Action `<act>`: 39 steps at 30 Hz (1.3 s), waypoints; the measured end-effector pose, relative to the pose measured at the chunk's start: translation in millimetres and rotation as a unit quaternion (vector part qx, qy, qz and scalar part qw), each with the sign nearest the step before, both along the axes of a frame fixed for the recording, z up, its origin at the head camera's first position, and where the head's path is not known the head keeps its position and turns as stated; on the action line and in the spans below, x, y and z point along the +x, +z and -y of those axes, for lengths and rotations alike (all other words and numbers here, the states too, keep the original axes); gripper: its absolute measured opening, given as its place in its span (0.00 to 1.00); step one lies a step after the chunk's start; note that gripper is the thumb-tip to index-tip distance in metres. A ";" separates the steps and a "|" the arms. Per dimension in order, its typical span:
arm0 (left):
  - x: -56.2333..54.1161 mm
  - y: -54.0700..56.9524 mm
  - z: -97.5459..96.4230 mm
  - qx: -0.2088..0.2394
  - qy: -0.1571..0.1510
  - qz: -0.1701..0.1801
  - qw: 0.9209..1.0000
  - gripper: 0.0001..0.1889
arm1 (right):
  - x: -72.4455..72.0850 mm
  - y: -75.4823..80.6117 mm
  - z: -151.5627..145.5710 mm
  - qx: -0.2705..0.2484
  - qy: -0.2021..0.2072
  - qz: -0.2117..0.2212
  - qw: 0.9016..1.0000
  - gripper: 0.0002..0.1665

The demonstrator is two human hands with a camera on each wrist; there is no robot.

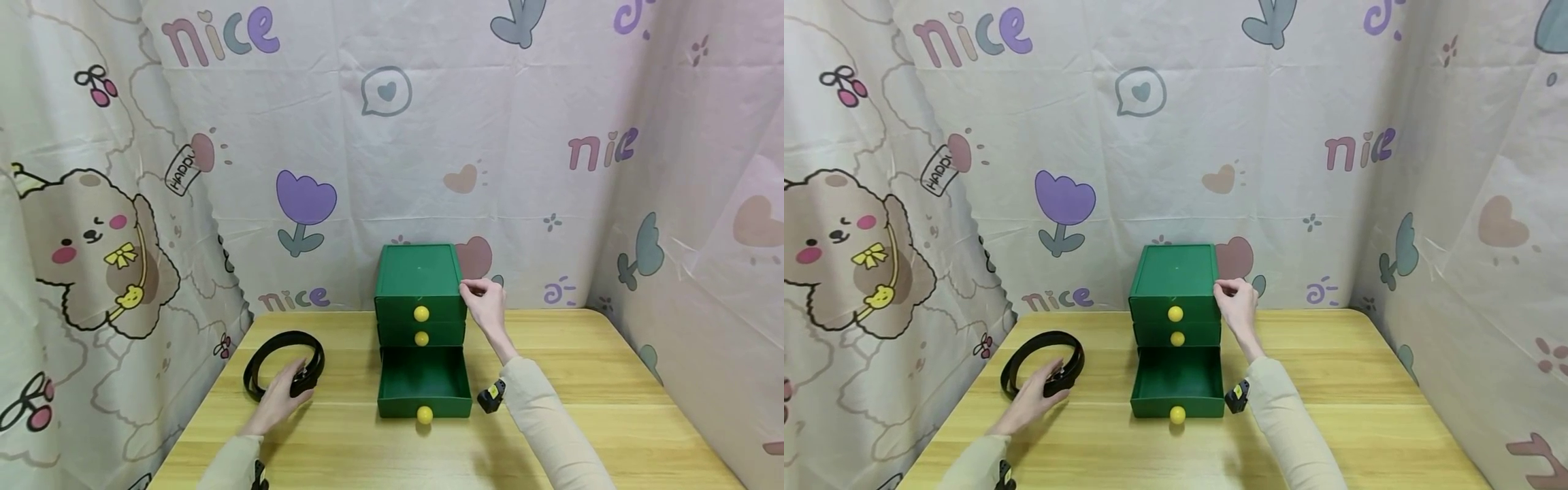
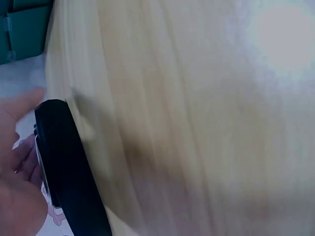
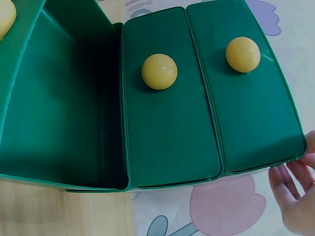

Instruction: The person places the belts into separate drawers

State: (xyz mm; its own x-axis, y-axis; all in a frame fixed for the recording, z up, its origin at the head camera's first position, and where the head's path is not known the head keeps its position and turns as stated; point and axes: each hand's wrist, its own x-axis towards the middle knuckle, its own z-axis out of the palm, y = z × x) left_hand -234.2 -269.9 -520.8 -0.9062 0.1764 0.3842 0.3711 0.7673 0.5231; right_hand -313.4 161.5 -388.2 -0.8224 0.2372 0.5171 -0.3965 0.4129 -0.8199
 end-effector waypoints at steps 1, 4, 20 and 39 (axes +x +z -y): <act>0.2 1.1 0.8 -0.007 -0.004 0.005 1.000 0.36 | 0.0 -0.1 -0.1 0.001 0.000 -0.001 1.000 0.11; 0.2 3.5 3.3 -0.029 -0.013 0.022 0.999 0.36 | -0.3 -0.5 0.0 -0.002 -0.001 -0.002 1.000 0.11; -9.3 1.2 5.9 -0.070 0.015 0.049 0.996 0.27 | -0.9 0.5 1.2 -0.014 -0.003 0.004 1.000 0.10; -11.7 0.3 -4.3 -0.139 0.061 0.000 0.988 0.19 | -1.2 -0.4 1.3 -0.010 -0.007 0.005 1.000 0.10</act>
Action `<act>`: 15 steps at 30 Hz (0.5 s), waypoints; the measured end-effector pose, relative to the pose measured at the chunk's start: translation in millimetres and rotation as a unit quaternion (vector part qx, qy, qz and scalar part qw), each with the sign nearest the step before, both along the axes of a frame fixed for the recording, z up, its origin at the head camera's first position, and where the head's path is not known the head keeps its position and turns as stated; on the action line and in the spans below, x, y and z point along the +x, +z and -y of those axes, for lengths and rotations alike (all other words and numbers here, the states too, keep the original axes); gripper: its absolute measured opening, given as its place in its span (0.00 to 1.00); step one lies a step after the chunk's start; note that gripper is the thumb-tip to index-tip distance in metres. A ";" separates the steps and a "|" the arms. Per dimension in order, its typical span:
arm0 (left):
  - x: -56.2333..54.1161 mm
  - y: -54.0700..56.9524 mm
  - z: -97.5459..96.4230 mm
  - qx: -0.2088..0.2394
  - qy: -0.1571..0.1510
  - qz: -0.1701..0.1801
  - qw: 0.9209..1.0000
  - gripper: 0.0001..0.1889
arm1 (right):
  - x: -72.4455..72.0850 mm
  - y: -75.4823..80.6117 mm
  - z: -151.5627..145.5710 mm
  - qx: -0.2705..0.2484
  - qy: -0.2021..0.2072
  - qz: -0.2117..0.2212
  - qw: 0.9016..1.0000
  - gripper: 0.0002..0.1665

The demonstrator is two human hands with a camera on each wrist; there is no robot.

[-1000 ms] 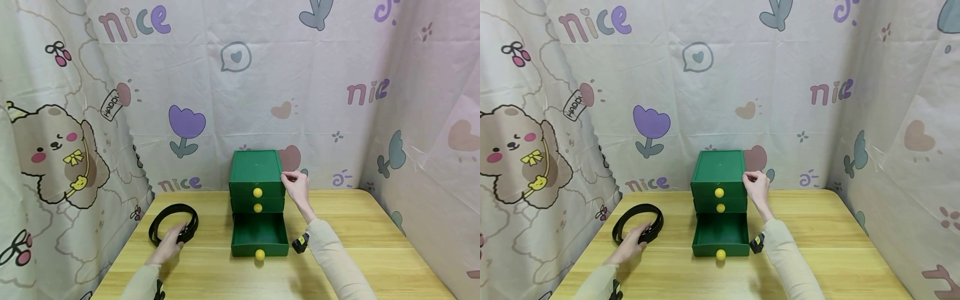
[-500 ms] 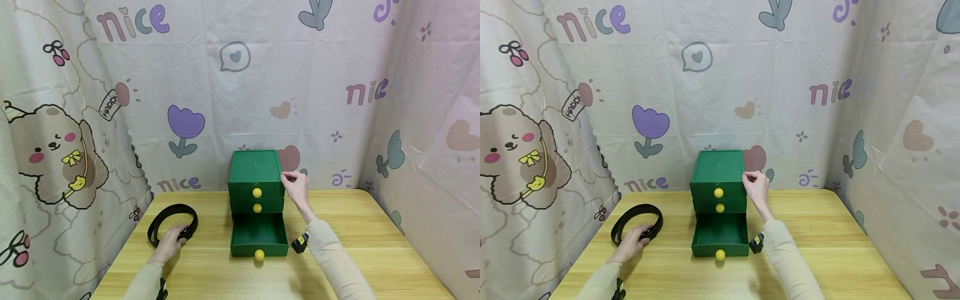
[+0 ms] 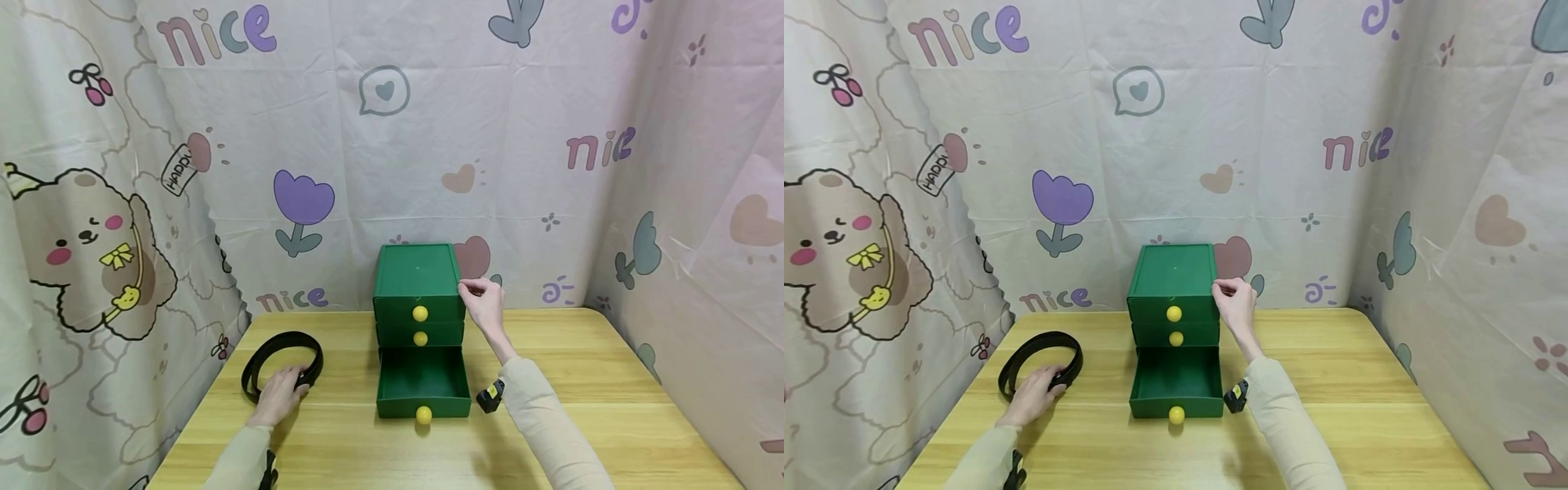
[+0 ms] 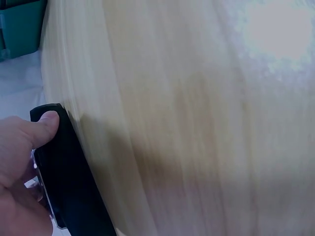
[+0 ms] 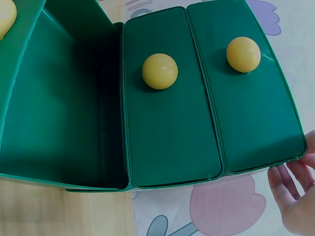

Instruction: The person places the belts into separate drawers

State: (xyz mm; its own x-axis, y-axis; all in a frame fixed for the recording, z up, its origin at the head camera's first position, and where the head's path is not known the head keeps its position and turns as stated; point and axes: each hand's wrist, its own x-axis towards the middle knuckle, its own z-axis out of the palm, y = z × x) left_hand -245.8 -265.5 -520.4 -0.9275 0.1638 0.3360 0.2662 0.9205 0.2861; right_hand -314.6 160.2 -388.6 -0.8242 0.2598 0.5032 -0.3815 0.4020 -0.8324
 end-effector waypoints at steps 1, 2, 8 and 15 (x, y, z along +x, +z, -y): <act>0.1 -0.4 -0.1 -0.006 0.002 -0.001 1.000 0.19 | -0.1 -0.2 -0.1 0.001 0.000 0.000 1.000 0.10; 0.4 -0.8 -0.3 -0.008 0.003 -0.002 1.000 0.19 | 0.2 -0.2 0.0 0.003 0.001 0.001 1.000 0.10; 0.9 -4.5 -0.6 -0.015 0.005 -0.034 0.999 0.19 | 0.1 -0.4 -0.8 0.002 0.004 0.002 1.000 0.11; -0.5 -6.0 -0.6 -0.021 0.017 -0.040 0.999 0.19 | -2.6 -1.2 -1.1 0.000 0.006 0.001 1.000 0.10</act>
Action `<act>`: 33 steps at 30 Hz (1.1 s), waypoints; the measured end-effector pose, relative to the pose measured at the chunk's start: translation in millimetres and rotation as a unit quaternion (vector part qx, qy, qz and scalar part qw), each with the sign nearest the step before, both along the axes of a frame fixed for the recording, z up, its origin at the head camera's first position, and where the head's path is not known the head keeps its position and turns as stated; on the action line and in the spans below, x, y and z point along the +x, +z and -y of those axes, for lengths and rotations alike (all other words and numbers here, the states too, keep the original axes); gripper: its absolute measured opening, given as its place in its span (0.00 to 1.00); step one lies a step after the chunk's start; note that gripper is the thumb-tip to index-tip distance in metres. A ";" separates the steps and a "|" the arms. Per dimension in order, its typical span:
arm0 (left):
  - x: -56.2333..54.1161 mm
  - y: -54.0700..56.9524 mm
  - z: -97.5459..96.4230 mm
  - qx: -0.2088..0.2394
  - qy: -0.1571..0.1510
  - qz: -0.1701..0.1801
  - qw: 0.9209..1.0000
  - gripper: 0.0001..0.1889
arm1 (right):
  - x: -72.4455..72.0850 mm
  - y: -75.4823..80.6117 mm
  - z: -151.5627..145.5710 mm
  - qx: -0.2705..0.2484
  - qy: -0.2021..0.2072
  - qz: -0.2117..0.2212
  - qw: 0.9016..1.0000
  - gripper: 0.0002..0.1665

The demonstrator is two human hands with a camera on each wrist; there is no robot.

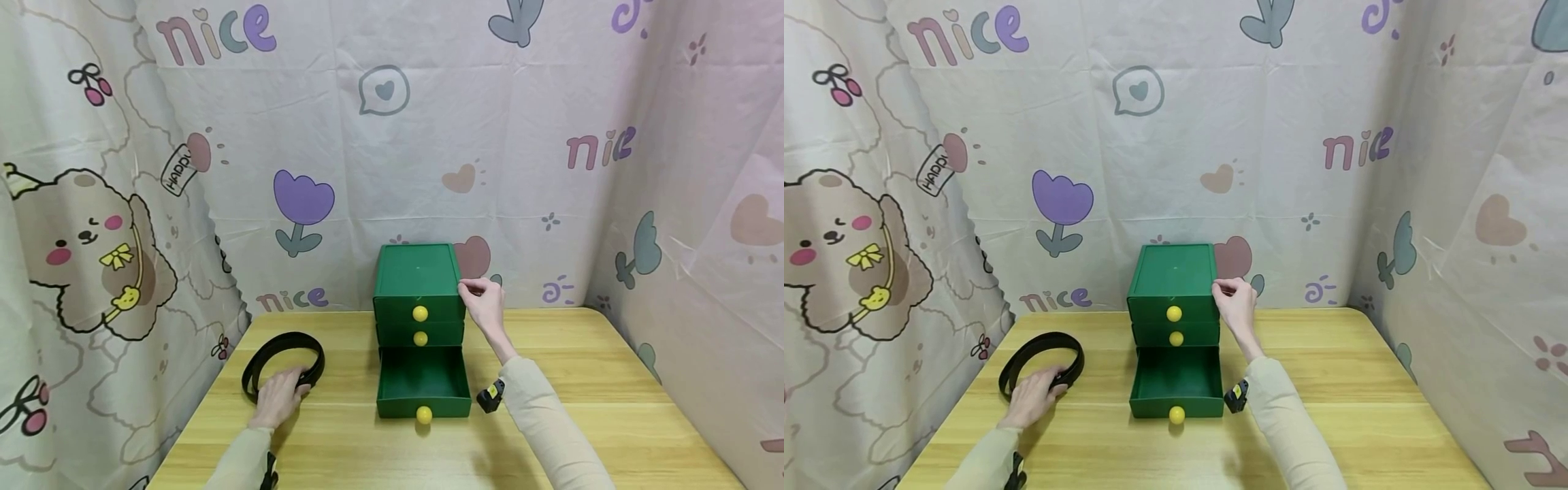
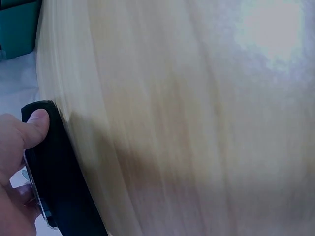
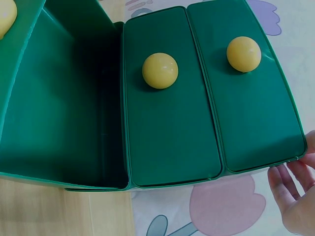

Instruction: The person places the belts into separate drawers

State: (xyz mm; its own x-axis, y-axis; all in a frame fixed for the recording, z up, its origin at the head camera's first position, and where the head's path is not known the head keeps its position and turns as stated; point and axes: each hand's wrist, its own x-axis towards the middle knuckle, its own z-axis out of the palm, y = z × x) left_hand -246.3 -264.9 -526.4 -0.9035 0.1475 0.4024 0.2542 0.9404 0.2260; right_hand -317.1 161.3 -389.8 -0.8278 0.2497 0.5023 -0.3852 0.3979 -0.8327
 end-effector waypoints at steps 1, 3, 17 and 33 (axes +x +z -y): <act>-0.1 -0.1 -0.1 0.002 0.000 0.002 1.000 0.18 | -0.1 0.0 0.0 0.000 0.000 0.001 1.000 0.10; -0.3 0.2 -0.9 0.004 -0.001 0.005 1.000 0.19 | -0.5 0.0 0.0 0.001 -0.001 0.001 1.000 0.10; 2.5 15.1 -8.5 0.010 0.003 0.014 1.000 0.18 | -1.2 -0.8 -0.7 0.003 -0.001 -0.002 1.000 0.11; 5.1 31.5 -20.6 0.028 -0.009 -0.033 0.999 0.17 | -0.2 0.0 -0.7 0.009 -0.006 -0.001 1.000 0.11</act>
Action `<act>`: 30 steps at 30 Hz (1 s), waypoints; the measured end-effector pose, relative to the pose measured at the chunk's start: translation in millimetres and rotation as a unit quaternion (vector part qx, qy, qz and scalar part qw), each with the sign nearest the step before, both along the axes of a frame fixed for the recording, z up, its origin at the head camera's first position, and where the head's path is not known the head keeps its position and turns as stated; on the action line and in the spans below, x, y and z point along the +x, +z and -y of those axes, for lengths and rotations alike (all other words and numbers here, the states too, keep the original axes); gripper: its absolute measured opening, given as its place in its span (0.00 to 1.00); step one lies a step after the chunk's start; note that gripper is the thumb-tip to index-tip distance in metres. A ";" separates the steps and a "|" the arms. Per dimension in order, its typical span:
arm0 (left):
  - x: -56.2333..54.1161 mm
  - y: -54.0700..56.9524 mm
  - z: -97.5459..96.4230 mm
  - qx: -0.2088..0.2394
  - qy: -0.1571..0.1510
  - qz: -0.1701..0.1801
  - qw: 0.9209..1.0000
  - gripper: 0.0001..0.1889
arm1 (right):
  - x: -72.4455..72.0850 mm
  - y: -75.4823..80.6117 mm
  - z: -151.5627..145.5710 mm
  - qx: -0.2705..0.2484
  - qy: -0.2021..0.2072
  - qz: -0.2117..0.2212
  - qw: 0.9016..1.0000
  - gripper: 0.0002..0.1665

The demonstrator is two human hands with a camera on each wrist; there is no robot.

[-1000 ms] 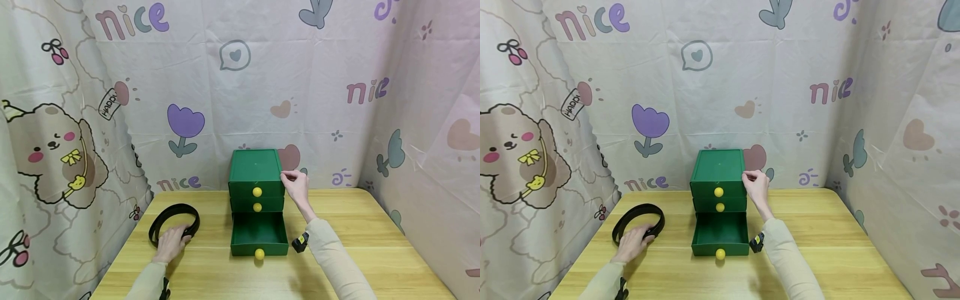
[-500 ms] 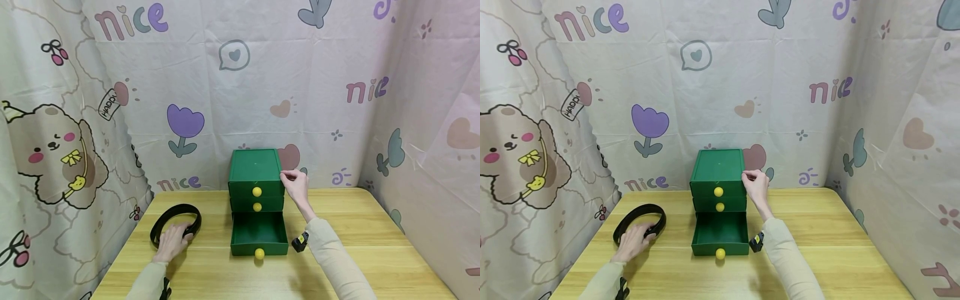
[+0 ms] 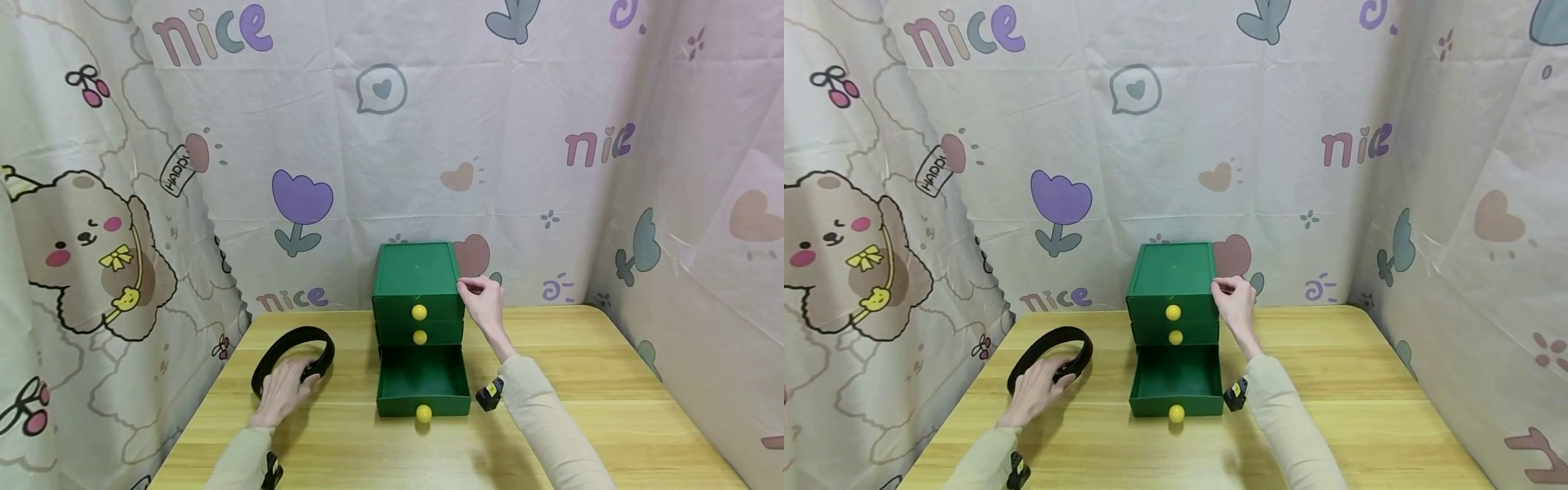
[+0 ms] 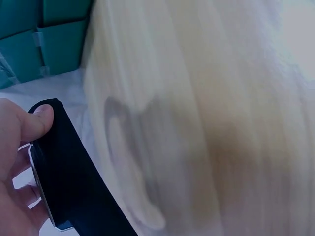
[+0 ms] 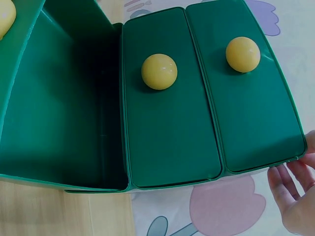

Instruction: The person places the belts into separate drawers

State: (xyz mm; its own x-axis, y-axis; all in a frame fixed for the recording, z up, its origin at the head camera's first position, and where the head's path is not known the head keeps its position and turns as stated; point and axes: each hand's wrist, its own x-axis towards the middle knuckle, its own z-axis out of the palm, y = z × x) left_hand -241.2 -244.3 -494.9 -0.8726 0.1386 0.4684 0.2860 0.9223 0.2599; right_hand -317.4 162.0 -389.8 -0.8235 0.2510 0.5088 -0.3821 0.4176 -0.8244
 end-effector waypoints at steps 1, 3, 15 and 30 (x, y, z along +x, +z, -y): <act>-0.2 1.4 -1.0 0.000 -0.003 -0.003 1.000 0.17 | 0.0 0.1 0.0 0.000 0.000 0.000 1.000 0.11; 0.3 4.8 -3.3 -0.002 -0.008 -0.004 1.000 0.16 | -0.1 0.1 0.1 -0.001 -0.001 -0.002 1.000 0.10; 8.1 32.6 -21.0 -0.005 -0.045 0.009 0.999 0.17 | -0.8 -0.7 0.1 -0.006 -0.001 0.005 1.000 0.11; 21.2 70.5 -28.9 -0.043 -0.139 0.058 0.988 0.14 | -0.5 -1.1 0.2 -0.005 0.003 0.004 1.000 0.11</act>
